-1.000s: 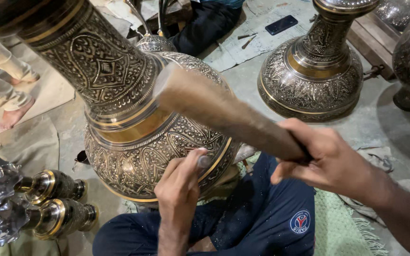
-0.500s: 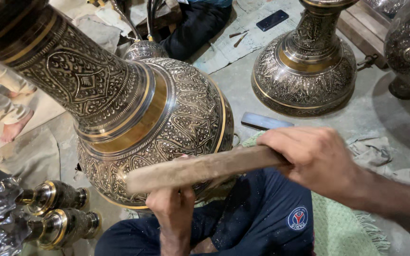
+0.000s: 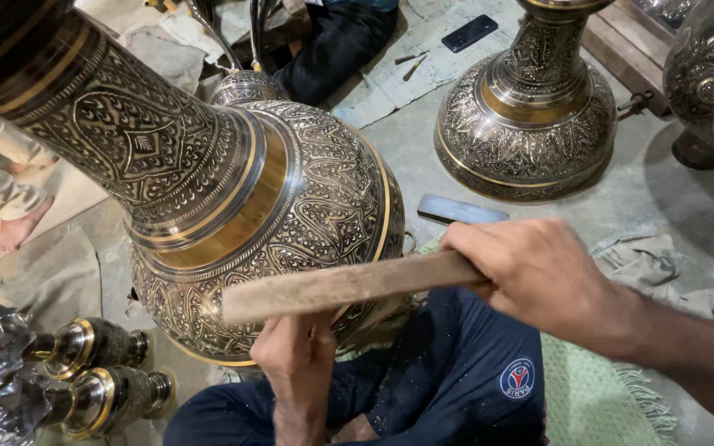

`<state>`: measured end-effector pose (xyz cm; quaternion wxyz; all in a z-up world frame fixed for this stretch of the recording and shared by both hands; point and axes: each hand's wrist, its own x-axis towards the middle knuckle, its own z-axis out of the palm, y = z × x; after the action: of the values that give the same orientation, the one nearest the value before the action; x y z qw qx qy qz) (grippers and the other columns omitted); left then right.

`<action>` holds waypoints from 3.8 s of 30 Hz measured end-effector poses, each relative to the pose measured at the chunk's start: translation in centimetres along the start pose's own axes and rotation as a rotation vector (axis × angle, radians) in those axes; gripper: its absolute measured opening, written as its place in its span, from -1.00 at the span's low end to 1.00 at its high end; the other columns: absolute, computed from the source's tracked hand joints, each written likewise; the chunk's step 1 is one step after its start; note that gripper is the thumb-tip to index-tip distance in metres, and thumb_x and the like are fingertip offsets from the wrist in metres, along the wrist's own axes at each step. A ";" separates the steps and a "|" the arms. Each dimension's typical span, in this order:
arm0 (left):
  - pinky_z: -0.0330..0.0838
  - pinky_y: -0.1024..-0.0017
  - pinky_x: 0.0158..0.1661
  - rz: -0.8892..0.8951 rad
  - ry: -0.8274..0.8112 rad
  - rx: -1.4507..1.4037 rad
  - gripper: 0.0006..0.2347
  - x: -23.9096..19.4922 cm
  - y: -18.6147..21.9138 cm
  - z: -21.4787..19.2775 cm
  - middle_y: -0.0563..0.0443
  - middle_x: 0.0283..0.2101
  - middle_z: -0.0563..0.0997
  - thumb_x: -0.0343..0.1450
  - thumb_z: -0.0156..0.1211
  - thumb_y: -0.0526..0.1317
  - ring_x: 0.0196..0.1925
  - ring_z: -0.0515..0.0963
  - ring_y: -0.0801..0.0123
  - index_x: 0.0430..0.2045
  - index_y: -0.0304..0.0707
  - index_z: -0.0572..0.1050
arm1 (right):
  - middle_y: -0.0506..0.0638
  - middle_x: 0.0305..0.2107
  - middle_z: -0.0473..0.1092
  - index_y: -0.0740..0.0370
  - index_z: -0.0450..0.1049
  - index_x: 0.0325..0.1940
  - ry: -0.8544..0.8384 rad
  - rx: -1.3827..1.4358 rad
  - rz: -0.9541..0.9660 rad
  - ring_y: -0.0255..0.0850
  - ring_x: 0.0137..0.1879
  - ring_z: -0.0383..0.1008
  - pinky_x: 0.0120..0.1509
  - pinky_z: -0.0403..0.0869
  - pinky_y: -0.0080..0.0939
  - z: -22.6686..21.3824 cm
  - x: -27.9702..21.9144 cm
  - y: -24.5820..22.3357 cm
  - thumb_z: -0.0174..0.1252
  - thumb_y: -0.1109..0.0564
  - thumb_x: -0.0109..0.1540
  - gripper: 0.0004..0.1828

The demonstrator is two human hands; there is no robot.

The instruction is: The person uses a chisel and a wooden mallet to engrave intricate patterns onto the surface of a large brass vase. They repeatedly strike the chisel to create detailed designs on the vase's body.

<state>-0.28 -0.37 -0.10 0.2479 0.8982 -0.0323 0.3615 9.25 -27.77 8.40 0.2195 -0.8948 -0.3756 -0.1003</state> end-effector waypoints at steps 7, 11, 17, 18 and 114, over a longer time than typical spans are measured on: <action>0.59 0.35 -0.28 -0.042 -0.024 -0.012 -0.84 0.2 -0.7 -0.2 -0.09 -0.35 0.71 0.34 0.33 -0.46 -0.31 0.72 0.29 -0.23 -0.38 0.63 | 0.00 -0.47 0.54 0.16 0.48 -0.16 0.069 0.136 -0.054 -0.12 -0.41 0.61 -0.34 0.52 -0.11 -0.4 0.3 -0.3 0.41 0.23 0.02 -0.64; 0.54 0.23 -0.31 -0.037 -0.035 0.021 -0.88 0.4 -0.4 -0.7 -0.15 -0.43 0.65 0.28 0.33 -0.46 -0.34 0.66 0.12 -0.37 -0.34 0.61 | -0.03 -0.45 0.55 0.15 0.48 -0.10 0.117 0.146 -0.068 -0.17 -0.40 0.61 -0.32 0.55 -0.15 -0.4 0.4 -0.2 0.43 0.21 0.03 -0.61; 0.51 0.14 -0.35 0.173 0.081 -0.022 -0.87 0.4 -0.7 -0.6 -0.18 -0.47 0.60 0.20 0.21 -0.48 -0.43 0.62 0.03 -0.45 -0.35 0.53 | -0.01 -0.39 0.56 0.18 0.50 -0.12 0.210 0.168 -0.157 -0.13 -0.34 0.61 -0.25 0.57 -0.13 -0.3 0.7 -0.2 0.38 0.25 -0.06 -0.57; 0.50 0.17 -0.39 0.134 0.063 -0.016 -0.89 0.4 -1.0 -0.7 -0.12 -0.54 0.57 0.18 0.23 -0.46 -0.49 0.60 0.07 -0.52 -0.29 0.53 | -0.02 -0.41 0.56 0.17 0.51 -0.12 0.239 0.117 -0.155 -0.16 -0.37 0.61 -0.25 0.57 -0.13 -0.3 0.7 -0.3 0.38 0.26 -0.04 -0.59; 0.55 0.26 -0.32 -1.052 0.801 -0.705 -0.87 -4.9 -26.3 -3.8 0.01 -0.22 0.41 0.63 -0.09 -0.28 -0.27 0.49 0.40 0.02 -0.15 0.18 | -0.03 -0.20 0.57 0.17 0.23 0.39 0.210 1.301 0.902 -0.29 -0.14 0.60 -0.10 0.58 -0.23 13.7 6.9 9.1 0.03 0.01 0.28 -0.41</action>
<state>-0.06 23.84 -12.06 0.6541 0.4619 0.3804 0.4627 20.82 -22.72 -4.20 0.7513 -0.6389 0.0623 0.1535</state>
